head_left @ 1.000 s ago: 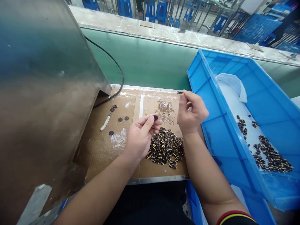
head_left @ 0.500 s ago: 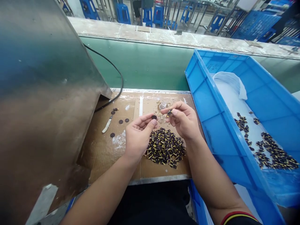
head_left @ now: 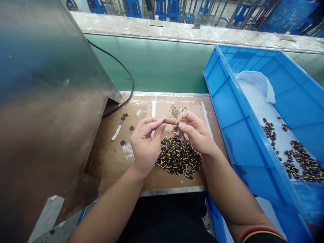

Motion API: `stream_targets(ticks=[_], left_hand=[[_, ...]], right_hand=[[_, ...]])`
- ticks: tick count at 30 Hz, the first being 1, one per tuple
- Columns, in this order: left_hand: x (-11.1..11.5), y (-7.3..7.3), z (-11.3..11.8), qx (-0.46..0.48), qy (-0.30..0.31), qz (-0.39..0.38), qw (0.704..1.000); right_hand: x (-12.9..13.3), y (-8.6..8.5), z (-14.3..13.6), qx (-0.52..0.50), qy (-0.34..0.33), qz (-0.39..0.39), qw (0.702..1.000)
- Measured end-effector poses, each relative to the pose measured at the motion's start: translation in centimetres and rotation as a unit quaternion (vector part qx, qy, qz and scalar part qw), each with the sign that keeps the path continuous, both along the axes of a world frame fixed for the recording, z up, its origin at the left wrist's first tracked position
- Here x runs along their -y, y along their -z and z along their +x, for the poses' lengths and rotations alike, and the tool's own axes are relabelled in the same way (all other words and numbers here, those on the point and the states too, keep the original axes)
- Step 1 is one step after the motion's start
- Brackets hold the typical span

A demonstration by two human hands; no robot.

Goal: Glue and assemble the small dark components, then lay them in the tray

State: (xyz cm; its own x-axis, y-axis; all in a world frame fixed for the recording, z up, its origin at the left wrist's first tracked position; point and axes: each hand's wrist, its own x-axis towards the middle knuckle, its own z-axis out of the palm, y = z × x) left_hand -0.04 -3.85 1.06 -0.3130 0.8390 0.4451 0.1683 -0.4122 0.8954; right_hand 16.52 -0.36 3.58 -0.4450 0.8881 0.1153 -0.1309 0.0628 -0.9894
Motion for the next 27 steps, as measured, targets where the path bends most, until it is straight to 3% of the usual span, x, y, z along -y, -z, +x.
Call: stream_targets(ticks=[3,7,10,12,14,16,18,21,27], left_hand=[[-0.1,-0.2,-0.8,-0.086,0.000,0.070,0.994],[-0.2,-0.4,-2.1,-0.162,0.065,0.099,0.980],[0.0,-0.6,-2.2,-0.163,0.090,0.103,0.977],[0.1,-0.8,-1.8,-0.075,0.087,0.069,0.991],[0.1,-0.8,-1.2,0.097,0.103,-0.007,0.990],[-0.1,-0.7,-0.7,0.275,0.145,-0.094,0.946],[-0.5,-0.4,-0.6,0.385,0.177,-0.158,0.892],[-1.0,0.2,-0.7,0.432,0.175,-0.208,0.860],[-1.2,0.7,-1.1,0.421,0.157,-0.203,0.870]], right_hand=[[-0.5,0.0,0.4,-0.042,-0.032,-0.072,0.996],[-1.1,-0.3,1.1,-0.042,-0.061,-0.142,0.987],[-1.5,-0.1,1.1,-0.039,-0.057,-0.170,0.983],[-1.8,0.3,0.6,-0.052,0.008,-0.167,0.985],[-2.0,1.0,0.0,-0.058,0.106,-0.148,0.982],[-1.9,1.6,-0.6,-0.054,0.176,-0.124,0.975],[-1.6,1.9,-1.1,-0.049,0.195,-0.100,0.974],[-0.8,1.9,-1.7,-0.053,0.171,-0.046,0.983],[0.8,1.1,-2.9,-0.049,0.139,0.011,0.989]])
